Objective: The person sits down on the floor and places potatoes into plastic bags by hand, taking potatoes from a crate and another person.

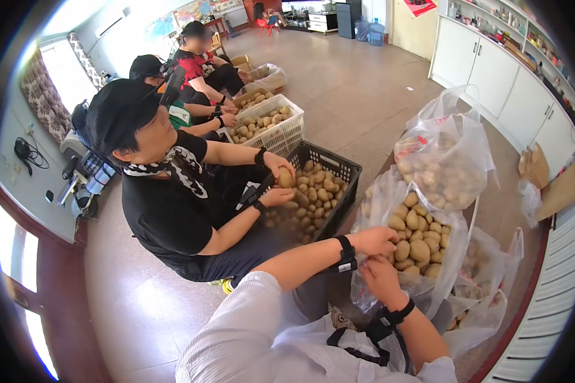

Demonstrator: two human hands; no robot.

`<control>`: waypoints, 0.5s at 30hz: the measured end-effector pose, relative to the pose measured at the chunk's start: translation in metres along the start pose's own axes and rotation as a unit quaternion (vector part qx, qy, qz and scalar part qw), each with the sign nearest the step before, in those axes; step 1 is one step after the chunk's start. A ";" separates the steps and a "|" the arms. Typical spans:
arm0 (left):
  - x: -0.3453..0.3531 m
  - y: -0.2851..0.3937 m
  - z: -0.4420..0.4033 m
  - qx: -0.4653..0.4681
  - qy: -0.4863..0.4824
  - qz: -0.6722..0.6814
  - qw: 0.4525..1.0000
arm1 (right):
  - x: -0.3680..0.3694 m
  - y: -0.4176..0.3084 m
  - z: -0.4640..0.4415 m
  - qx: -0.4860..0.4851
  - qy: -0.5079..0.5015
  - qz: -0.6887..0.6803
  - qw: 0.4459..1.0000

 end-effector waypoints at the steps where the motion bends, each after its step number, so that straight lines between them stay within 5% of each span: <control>1: -0.001 -0.007 -0.007 -0.009 -0.001 0.001 1.000 | -0.003 0.004 -0.003 0.002 -0.002 -0.009 1.000; 6: -0.002 -0.023 -0.004 -0.048 0.004 -0.151 0.987 | -0.016 0.015 -0.001 0.015 -0.026 -0.061 0.998; 15: -0.001 -0.039 -0.010 -0.097 -0.025 -0.178 0.979 | -0.050 0.043 0.000 0.058 0.014 -0.101 0.993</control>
Point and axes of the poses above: each hand's wrist, its own z-axis away from the middle knuckle, its own x-axis out of the palm, y = z × x, the point moved 3 cm from there along -z, towards the middle knuckle, and after that the axes turned 12 degrees about -x, right-handed, at the moved point
